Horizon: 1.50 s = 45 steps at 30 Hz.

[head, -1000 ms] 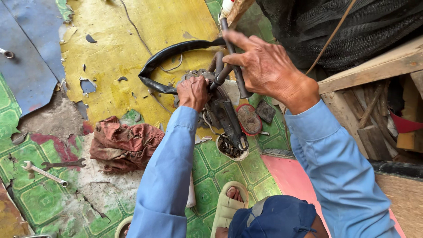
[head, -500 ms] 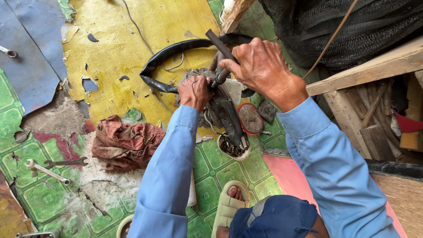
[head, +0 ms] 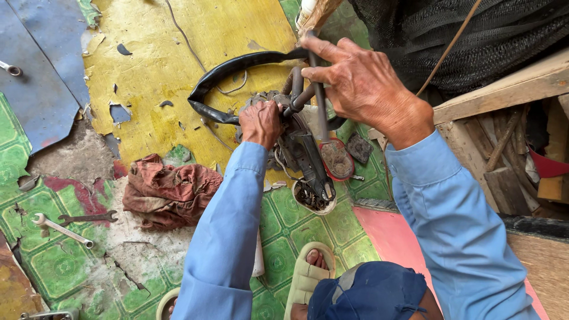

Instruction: The person sits on the floor of a repair shop working on a bicycle drum brake assembly. They file a metal brake part, cut and trim components with scissors, fit brake shoes onto the assembly, and tap parts into place with a metal rod, placing removed hardware in a bowl.

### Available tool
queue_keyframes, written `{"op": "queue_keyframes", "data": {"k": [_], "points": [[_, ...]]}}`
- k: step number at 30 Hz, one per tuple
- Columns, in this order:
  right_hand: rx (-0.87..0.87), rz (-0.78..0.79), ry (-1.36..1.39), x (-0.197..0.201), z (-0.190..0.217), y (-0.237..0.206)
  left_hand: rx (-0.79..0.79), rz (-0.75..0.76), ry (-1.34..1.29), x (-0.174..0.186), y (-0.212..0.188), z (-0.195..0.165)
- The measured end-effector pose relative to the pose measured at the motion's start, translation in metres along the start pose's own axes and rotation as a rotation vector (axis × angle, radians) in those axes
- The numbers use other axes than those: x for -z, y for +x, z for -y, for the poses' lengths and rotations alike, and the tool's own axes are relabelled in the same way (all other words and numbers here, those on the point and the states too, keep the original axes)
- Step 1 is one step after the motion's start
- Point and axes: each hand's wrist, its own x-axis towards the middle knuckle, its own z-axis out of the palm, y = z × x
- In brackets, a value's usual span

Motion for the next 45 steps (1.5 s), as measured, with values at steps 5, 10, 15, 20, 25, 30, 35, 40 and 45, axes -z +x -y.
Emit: {"op": "queue_keyframes", "data": {"k": [5, 10, 15, 20, 25, 30, 35, 40, 45], "points": [[-0.017, -0.009, 0.072, -0.009, -0.009, -0.004, -0.001, 0.09, 0.03, -0.001, 0.002, 0.001], [-0.128, 0.043, 0.145, -0.016, -0.014, -0.007, -0.015, 0.024, 0.06, -0.003, 0.005, 0.001], [-0.187, 0.069, 0.118, -0.029, -0.021, -0.008, 0.037, 0.075, 0.008, -0.001, 0.006, 0.0], [-0.123, -0.053, 0.079, -0.045, -0.029, -0.012, 0.022, 0.068, 0.011, 0.004, 0.005, -0.001], [-0.187, -0.033, 0.01, -0.053, -0.025, -0.012, 0.006, 0.021, 0.004, 0.007, 0.004, -0.002], [-0.3, -0.049, -0.077, -0.042, 0.006, 0.002, 0.023, 0.051, 0.012, 0.006, 0.002, -0.002], [-0.451, 0.15, 0.04, 0.001, 0.012, 0.007, 0.006, 0.014, 0.02, 0.003, 0.006, 0.0], [0.047, -0.105, 0.057, 0.005, 0.006, -0.002, 0.001, 0.021, 0.007, -0.004, 0.007, 0.001], [-0.067, 0.064, 0.073, -0.022, -0.016, -0.006, -0.003, -0.039, -0.03, -0.003, 0.004, 0.003]]}}
